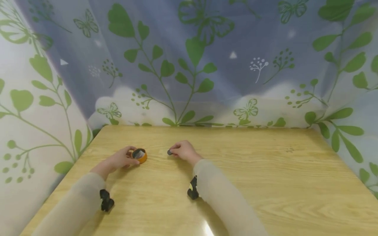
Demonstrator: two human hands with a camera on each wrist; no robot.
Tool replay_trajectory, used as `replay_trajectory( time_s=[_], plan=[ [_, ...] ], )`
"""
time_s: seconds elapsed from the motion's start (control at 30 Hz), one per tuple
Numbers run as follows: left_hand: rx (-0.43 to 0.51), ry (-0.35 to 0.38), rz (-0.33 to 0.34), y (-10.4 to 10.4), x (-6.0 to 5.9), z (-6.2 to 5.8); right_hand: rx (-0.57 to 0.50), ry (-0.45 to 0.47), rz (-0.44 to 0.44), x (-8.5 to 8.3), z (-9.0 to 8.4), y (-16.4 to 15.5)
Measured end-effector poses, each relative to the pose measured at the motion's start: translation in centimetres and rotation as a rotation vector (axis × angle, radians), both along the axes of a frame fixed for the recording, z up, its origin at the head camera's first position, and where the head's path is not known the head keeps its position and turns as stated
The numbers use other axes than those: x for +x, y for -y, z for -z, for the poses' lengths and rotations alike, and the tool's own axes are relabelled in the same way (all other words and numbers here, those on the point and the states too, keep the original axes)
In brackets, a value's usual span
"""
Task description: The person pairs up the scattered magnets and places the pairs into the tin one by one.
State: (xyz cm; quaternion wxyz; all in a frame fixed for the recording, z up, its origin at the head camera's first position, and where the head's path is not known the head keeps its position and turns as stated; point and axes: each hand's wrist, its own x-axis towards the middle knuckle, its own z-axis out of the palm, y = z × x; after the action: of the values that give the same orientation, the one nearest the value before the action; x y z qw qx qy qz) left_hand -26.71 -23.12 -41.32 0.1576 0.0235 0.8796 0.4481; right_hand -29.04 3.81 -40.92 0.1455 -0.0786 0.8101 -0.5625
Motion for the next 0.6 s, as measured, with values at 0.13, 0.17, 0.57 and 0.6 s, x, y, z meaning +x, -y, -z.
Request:
replay_trajectory(
  time_s=[0.13, 0.17, 0.57, 0.6],
  plan=[
    [-0.002, 0.006, -0.006, 0.1, 0.1, 0.0, -0.013, 0.01, -0.002, -0.1, -0.1, 1.0],
    [-0.002, 0.008, -0.007, 0.1, 0.1, -0.1, -0.02, 0.013, -0.006, -0.2, -0.1, 1.2],
    [0.007, 0.013, -0.006, -0.1, 0.1, -0.2, -0.019, -0.004, -0.037, -0.9, -0.1, 4.0],
    [0.005, 0.014, -0.008, 0.0, 0.1, -0.2, -0.019, -0.002, -0.04, -0.9, -0.1, 4.2]
  ],
)
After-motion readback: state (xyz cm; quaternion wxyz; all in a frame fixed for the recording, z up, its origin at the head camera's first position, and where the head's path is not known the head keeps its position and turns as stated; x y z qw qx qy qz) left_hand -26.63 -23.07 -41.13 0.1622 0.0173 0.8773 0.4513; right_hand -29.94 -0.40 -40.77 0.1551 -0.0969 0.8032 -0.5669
